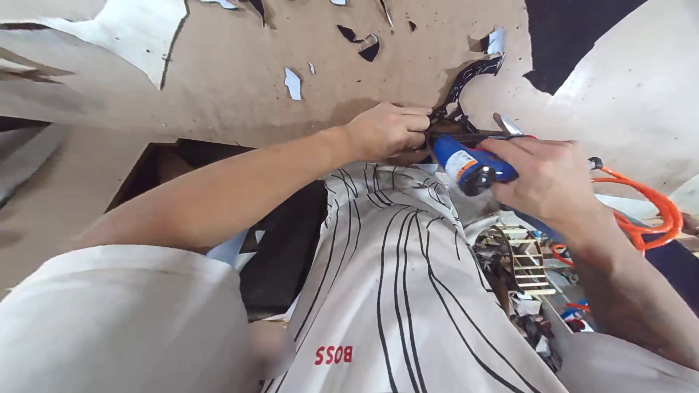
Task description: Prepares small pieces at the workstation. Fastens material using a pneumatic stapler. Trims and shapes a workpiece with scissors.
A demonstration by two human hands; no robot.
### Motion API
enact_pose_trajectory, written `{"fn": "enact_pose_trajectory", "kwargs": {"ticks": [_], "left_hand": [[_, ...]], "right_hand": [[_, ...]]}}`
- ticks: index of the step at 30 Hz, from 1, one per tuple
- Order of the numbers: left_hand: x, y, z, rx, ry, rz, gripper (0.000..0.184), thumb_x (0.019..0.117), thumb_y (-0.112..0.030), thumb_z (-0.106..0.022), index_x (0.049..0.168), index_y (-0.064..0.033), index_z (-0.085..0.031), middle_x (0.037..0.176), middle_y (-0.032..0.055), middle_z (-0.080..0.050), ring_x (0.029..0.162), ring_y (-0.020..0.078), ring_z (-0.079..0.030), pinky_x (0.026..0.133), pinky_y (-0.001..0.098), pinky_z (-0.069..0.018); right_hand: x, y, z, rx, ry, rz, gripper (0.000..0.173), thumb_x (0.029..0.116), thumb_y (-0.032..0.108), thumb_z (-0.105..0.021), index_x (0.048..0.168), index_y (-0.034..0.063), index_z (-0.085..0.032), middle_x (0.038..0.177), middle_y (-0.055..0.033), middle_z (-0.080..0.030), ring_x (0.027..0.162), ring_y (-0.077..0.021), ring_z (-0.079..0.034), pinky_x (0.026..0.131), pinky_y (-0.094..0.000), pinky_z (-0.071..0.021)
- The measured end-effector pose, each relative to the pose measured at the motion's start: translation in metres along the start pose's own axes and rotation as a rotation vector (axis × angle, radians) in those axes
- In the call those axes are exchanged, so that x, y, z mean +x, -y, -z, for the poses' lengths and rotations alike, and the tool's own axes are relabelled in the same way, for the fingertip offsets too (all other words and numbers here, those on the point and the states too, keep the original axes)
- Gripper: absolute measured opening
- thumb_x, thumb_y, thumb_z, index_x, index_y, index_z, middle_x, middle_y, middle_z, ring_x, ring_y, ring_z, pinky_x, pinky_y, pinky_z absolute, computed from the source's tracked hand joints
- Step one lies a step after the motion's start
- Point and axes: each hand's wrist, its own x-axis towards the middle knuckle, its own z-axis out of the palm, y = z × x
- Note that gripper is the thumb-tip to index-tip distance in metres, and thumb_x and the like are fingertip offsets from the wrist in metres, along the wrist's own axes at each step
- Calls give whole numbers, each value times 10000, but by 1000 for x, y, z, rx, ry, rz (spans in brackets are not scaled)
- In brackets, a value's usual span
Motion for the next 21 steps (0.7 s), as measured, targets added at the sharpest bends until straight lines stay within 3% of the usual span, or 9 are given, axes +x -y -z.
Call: {"fn": "enact_pose_trajectory", "kwargs": {"ticks": [3, 7, 10, 13, 15, 18, 21], "left_hand": [[-2, -2, -1, 14, 5, 32, 211, 972, 33, -545, 895, -4, -738, 1040, 166, -729, 1176, 344, -678, 1138, 478, -474], [-2, -9, -6, -17, -86, 97, 187, 982, 18, -563, 855, 6, -699, 974, 174, -705, 1096, 341, -692, 1057, 480, -532], [-2, -30, -2, -94, -207, 222, 157, 965, -4, -618, 874, 28, -742, 1040, 177, -732, 1136, 315, -683, 1036, 438, -544], [4, -56, 2, -199, -411, 306, 107, 911, 41, -691, 810, 48, -724, 1033, 182, -739, 1106, 280, -698, 1002, 413, -571], [12, -74, 7, -267, -538, 344, 96, 863, 86, -729, 776, 53, -707, 1012, 192, -745, 1071, 289, -717, 974, 431, -595], [27, -104, 20, -328, -647, 338, 132, 854, 110, -722, 753, 40, -675, 986, 187, -743, 1033, 289, -727, 935, 441, -611], [40, -132, 37, -335, -608, 281, 135, 855, 107, -716, 764, 18, -671, 978, 152, -738, 1025, 259, -723, 926, 435, -611]], "right_hand": [[-20, -3, 16, 38, -153, -165, 412, 888, 298, -669, 1242, 88, -696, 1002, -180, -746, 822, -371, -727, 633, -577, -547], [-42, -33, 28, -32, -262, -441, 541, 934, 328, -625, 1427, 121, -547, 1120, -220, -699, 914, -405, -704, 706, -617, -537], [-42, -79, 21, 22, -229, -484, 660, 932, 258, -581, 1562, 142, -421, 1300, -264, -608, 1120, -456, -632, 882, -645, -504], [-30, -129, -6, 52, -295, -467, 674, 958, 263, -585, 1596, 158, -392, 1356, -293, -578, 1250, -485, -563, 1024, -641, -447], [-29, -141, -19, 79, -350, -488, 653, 982, 310, -613, 1590, 183, -410, 1377, -288, -565, 1288, -492, -531, 1062, -642, -424], [-35, -109, -7, 148, -476, -475, 472, 1021, 361, -603, 1435, 136, -592, 1395, -237, -574, 1331, -451, -498, 1115, -613, -386], [-53, -37, 23, 301, -617, -211, 274, 1021, 284, -635, 1192, 90, -726, 1251, -160, -686, 1187, -306, -650, 1010, -495, -518]]}}
